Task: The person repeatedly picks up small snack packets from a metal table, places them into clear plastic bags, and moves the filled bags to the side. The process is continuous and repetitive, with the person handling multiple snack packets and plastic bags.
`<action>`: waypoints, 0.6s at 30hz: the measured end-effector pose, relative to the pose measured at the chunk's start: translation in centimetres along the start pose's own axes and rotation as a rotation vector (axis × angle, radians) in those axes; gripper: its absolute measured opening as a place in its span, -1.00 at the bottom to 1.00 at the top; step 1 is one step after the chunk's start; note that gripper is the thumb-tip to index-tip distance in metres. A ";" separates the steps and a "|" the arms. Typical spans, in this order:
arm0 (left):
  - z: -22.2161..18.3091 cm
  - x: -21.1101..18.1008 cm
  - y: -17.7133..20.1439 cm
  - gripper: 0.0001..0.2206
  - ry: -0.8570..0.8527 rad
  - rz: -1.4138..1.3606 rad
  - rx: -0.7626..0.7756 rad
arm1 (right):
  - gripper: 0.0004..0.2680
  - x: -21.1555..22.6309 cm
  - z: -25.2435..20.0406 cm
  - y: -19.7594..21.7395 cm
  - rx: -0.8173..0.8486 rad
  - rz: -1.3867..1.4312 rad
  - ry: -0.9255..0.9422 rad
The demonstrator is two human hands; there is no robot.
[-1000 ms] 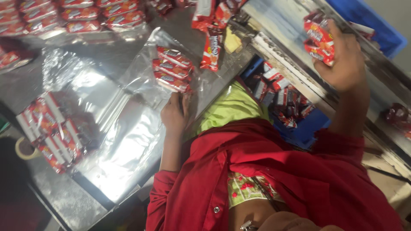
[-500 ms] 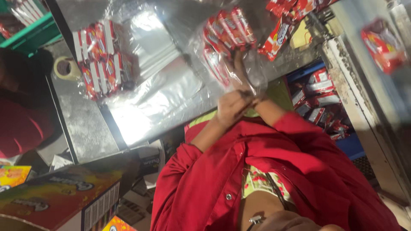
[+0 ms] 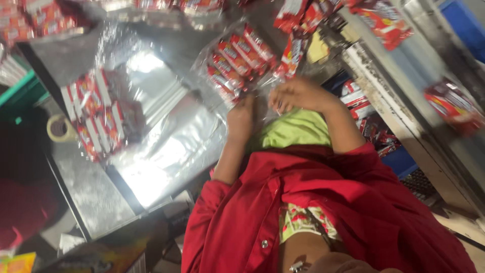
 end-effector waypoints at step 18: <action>2.6 -4.2 5.6 -0.73 0.063 -0.016 -0.058 | -0.59 5.1 -8.3 14.4 -0.880 -1.109 0.141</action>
Point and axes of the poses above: each hand's wrist, its own z-axis towards the middle knuckle, its own y-axis out of the back of the hand, x = y × z, the point moved 1 cm from there along z, towards the middle knuckle, and after that the axes turned 1 degree about z, right-handed, at the moved point
